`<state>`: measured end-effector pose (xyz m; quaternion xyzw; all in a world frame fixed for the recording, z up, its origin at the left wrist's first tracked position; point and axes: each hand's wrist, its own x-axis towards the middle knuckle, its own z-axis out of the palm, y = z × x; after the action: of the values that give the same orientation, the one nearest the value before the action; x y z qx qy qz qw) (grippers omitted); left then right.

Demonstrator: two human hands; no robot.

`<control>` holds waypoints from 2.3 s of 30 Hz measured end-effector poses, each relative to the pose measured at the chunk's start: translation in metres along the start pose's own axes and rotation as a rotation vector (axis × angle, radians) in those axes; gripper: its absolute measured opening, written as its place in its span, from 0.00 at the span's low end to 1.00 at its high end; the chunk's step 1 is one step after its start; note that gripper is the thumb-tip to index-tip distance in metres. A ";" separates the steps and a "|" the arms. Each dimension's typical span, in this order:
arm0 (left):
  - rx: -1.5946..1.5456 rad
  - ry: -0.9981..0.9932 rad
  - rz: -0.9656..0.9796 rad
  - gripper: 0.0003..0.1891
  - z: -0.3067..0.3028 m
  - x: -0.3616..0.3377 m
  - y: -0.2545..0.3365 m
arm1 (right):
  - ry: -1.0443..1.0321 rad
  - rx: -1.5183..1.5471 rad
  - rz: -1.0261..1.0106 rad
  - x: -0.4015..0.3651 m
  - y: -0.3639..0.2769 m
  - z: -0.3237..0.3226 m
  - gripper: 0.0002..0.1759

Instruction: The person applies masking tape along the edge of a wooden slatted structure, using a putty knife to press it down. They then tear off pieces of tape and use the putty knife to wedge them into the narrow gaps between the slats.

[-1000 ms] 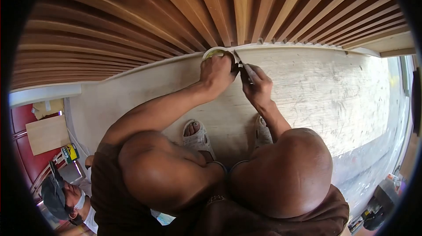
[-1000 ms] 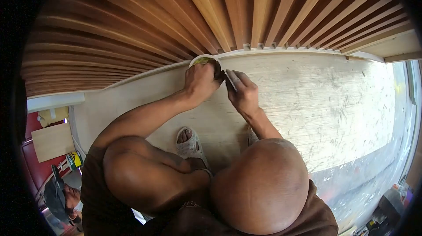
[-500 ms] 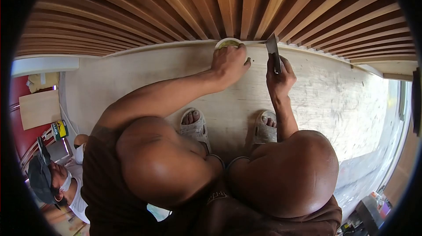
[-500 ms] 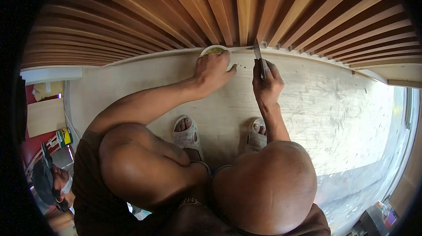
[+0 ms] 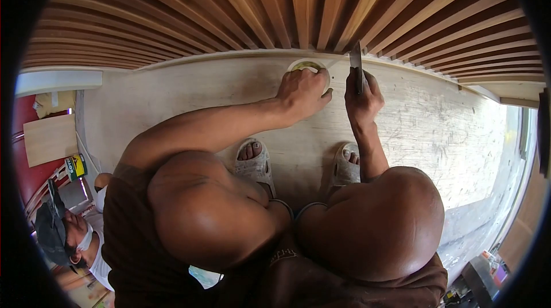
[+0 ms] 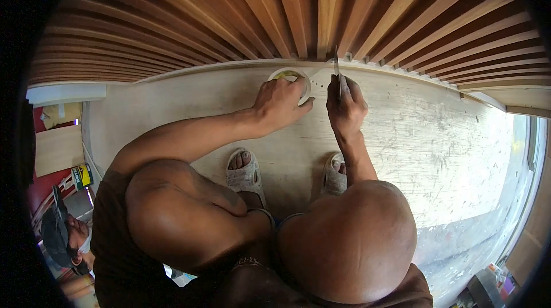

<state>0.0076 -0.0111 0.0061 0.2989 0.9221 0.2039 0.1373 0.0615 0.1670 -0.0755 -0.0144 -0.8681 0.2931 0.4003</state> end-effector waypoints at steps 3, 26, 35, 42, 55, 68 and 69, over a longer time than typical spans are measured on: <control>-0.016 0.019 0.010 0.18 0.000 0.000 -0.002 | 0.028 -0.013 -0.010 0.000 0.000 0.000 0.14; -0.096 0.044 0.020 0.17 0.009 0.008 -0.002 | 0.073 -0.034 0.017 -0.003 -0.001 0.022 0.21; -0.131 0.099 0.121 0.15 0.017 0.009 -0.010 | -0.028 0.009 0.171 -0.014 -0.012 0.020 0.22; -0.144 0.121 0.131 0.15 0.015 0.009 -0.007 | -0.114 0.042 0.299 -0.006 -0.017 0.010 0.20; -0.189 0.097 0.077 0.15 0.010 0.009 -0.001 | -0.149 -0.026 0.235 0.013 -0.014 0.011 0.14; -0.142 0.042 0.111 0.15 0.023 0.003 -0.009 | -0.084 -0.099 0.108 0.017 -0.018 0.018 0.07; -0.150 0.039 0.109 0.15 0.023 0.003 -0.008 | -0.078 -0.107 0.109 0.016 -0.018 0.017 0.06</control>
<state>0.0102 -0.0082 -0.0178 0.3333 0.8891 0.2854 0.1303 0.0422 0.1479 -0.0643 -0.0715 -0.8954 0.2680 0.3482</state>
